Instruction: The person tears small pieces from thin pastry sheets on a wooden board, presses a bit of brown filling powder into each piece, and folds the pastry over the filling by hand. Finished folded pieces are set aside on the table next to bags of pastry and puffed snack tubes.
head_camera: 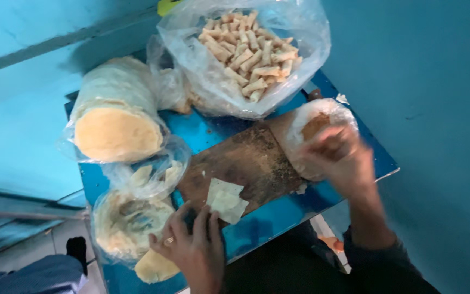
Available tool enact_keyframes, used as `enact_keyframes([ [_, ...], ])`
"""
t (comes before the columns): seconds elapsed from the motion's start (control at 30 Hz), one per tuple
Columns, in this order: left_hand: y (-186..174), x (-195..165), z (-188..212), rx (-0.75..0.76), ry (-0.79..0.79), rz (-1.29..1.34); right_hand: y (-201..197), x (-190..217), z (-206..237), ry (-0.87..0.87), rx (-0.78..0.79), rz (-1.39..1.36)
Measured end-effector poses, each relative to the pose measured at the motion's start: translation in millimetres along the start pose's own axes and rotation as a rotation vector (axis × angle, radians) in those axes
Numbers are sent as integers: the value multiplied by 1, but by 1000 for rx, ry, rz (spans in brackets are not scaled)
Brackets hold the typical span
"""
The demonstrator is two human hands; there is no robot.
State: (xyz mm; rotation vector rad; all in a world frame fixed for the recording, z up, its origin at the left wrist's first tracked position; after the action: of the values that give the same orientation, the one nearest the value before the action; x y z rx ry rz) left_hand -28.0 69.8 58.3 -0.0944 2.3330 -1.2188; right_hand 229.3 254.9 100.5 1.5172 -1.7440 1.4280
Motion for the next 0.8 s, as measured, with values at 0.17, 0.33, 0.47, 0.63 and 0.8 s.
enact_keyframes([
  [0.17, 3, -7, -5, 18, 9, 8, 126, 11, 46, 279, 430, -350],
  [0.33, 1, -8, -4, 54, 4, 34, 143, 67, 62, -308, 345, 102],
  [0.47, 2, -8, -2, 56, 4, 36, 127, 80, 69, -473, 307, 308],
  [0.63, 4, -8, -1, 57, 8, 56, 100, 73, 55, -307, 205, 366],
  [0.8, 3, -12, -2, 27, 16, 69, 105, 74, 55, -296, 188, 415],
])
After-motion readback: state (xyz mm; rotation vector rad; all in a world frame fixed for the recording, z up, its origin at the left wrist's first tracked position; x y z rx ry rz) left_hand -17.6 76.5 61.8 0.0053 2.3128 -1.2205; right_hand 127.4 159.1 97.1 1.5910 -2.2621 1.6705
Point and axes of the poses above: each hand's wrist, its own z-axis away from the middle knuckle, its own y-axis out of the palm, x = y × z, the point moved 8 cm from there along -z, towards the middle knuckle, and after that the axes turned 3 degrees about x, right-handed, at the moved point
